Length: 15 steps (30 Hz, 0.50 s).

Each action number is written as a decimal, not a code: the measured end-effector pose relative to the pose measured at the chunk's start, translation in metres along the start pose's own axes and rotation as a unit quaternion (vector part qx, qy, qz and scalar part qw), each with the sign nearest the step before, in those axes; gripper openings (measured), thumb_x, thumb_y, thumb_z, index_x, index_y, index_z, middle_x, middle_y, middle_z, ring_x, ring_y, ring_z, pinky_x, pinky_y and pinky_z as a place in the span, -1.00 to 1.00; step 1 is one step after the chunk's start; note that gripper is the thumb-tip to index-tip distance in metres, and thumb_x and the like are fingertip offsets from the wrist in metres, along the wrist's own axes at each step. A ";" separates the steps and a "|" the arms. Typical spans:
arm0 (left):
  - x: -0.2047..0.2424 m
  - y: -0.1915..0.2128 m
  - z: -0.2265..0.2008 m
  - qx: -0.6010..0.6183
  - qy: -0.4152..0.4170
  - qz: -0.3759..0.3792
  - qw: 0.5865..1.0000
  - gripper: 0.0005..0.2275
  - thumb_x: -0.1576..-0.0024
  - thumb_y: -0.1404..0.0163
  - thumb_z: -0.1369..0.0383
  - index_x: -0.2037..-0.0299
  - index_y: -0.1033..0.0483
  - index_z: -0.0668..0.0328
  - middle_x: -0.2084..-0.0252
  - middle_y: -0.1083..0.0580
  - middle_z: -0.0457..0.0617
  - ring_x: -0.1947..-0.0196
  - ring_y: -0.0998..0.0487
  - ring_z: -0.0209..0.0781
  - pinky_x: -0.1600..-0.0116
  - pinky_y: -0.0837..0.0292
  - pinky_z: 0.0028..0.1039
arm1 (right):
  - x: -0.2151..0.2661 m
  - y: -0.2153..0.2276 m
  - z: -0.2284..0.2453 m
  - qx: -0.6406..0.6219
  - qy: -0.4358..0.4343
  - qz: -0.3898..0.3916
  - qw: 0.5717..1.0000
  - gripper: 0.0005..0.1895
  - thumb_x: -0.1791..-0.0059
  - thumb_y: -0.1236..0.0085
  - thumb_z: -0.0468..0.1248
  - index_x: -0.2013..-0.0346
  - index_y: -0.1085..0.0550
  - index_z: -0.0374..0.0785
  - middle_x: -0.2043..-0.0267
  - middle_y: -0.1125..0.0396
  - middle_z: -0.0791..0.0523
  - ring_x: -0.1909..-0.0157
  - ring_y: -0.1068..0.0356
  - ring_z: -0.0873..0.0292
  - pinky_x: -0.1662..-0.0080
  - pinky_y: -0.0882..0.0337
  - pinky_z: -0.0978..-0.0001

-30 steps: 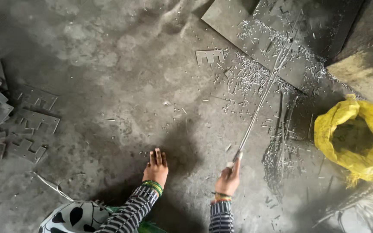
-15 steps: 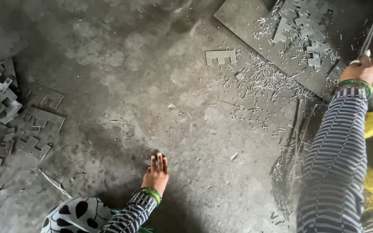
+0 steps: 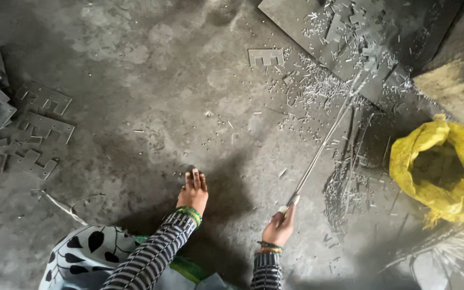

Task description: The person sits on the floor and repeatedly picks up small metal brackets, aligns them into stacks, and places them aside. The person also uses a broom to sweep metal shavings and debris into a pile and then into a yellow bag. The person handles metal rods and a flat metal sheet during the process.

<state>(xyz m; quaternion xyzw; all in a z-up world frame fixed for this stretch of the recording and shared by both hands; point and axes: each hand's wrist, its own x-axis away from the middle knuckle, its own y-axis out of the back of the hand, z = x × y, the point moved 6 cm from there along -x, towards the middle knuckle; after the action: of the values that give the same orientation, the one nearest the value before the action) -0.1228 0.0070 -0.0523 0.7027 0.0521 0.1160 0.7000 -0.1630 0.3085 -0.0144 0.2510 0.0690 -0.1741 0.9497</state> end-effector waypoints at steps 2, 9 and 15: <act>0.000 0.004 0.009 -0.010 -0.004 0.001 1.000 -0.56 -0.19 0.13 0.44 -0.31 -0.27 0.34 -0.43 -0.19 0.29 -0.34 -0.32 0.25 -0.03 -0.56 -0.20 | -0.006 -0.004 0.014 0.001 0.011 0.001 1.000 -0.40 -0.02 0.12 -0.54 -0.39 -0.28 -0.36 0.38 -0.23 0.23 0.44 -0.13 0.37 0.40 -0.20 0.52; 0.004 0.006 0.008 0.023 -0.024 -0.025 0.999 -0.52 -0.14 0.10 0.45 -0.31 -0.25 0.41 -0.39 -0.22 0.36 -0.32 -0.35 0.27 -0.07 -0.56 -0.18 | -0.340 -0.104 0.034 -0.030 0.184 0.058 0.981 -0.73 -0.24 0.21 -0.27 0.02 -0.44 -0.39 0.39 -0.10 0.16 0.35 -0.06 0.23 0.28 -0.11 0.32; -0.001 0.011 0.001 -0.007 -0.031 -0.010 0.999 -0.53 -0.16 0.10 0.49 -0.30 -0.22 0.55 -0.37 -0.21 0.44 -0.28 -0.37 0.34 -0.04 -0.56 -0.17 | -0.634 -0.206 0.080 0.286 0.085 0.001 0.955 -0.72 -0.19 0.25 -0.19 0.07 -0.41 -0.29 0.16 -0.44 -0.02 0.20 -0.49 0.10 0.17 -0.55 0.28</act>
<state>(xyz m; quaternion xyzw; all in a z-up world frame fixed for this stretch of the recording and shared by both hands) -0.1251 0.0059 -0.0410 0.7002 0.0369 0.0875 0.7076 -0.8239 0.2885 0.0997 0.5258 0.0964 -0.1638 0.8291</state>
